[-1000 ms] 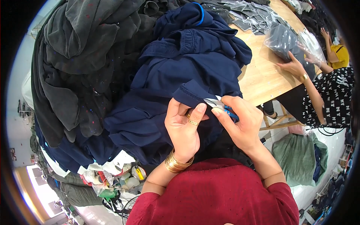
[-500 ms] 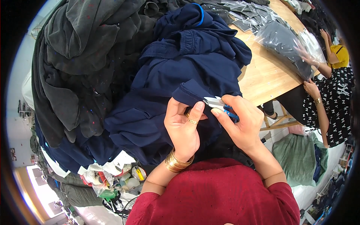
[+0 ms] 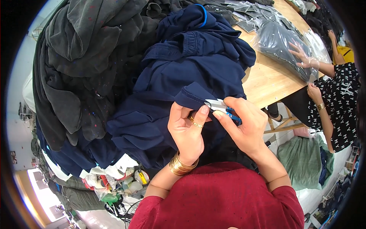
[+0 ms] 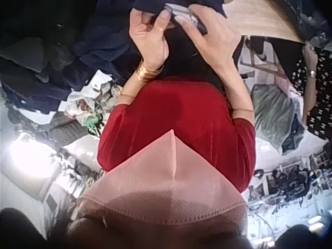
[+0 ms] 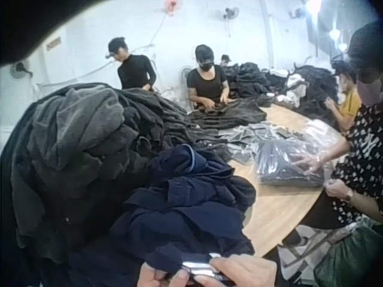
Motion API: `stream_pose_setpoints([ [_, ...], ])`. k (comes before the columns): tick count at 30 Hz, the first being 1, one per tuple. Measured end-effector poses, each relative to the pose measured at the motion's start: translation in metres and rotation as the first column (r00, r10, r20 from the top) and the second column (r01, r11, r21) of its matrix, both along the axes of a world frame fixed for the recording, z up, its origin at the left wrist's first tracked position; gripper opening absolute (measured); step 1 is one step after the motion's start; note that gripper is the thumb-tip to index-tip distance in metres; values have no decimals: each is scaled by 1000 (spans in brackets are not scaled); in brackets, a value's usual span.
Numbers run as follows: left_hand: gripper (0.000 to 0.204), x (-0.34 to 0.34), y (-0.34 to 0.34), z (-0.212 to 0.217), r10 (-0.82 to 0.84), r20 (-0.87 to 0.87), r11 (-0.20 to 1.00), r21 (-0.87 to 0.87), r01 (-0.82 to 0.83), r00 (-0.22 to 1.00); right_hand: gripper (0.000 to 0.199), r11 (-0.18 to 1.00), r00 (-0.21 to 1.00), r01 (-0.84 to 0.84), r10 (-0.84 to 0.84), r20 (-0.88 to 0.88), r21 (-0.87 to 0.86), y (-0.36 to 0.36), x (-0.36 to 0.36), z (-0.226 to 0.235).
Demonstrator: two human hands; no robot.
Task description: Trimming loose threads and inspecting dark blue trousers in a textile manufacturing facility.
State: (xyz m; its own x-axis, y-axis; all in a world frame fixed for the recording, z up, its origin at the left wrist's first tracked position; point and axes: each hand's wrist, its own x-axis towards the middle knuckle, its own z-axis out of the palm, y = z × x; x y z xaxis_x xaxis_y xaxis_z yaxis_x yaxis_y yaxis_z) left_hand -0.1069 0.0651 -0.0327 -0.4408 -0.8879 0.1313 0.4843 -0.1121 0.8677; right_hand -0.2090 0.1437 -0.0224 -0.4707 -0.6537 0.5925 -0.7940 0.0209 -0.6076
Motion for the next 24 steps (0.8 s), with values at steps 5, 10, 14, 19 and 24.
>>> stream_pose_setpoints([
  [5, 29, 2, 0, -3, -3, 11, 1000, -7, 3, 1000, 20, 1000, 1000, -1, 1, 19, 6, 0, 1, -3],
  [10, 30, 1, 1, -1, -4, 8, 1000, -1, 4, 1000, 20, 1000, 1000, 1, -2, 19, 29, 3, 0, -2],
  [14, 30, 0, -2, -2, -10, 0, 1000, -1, 10, 1000, 21, 1000, 1000, 7, -8, 18, 13, 5, -1, 0],
  [19, 29, -1, -1, -2, -2, 2, 999, -48, 2, 1000, 22, 1000, 1000, 10, -11, 13, 27, 3, -1, 2],
  [24, 28, 0, 1, -4, 27, 7, 995, -92, -26, 1000, 22, 1000, 1000, 5, -5, 6, 7, 2, 0, 1],
])
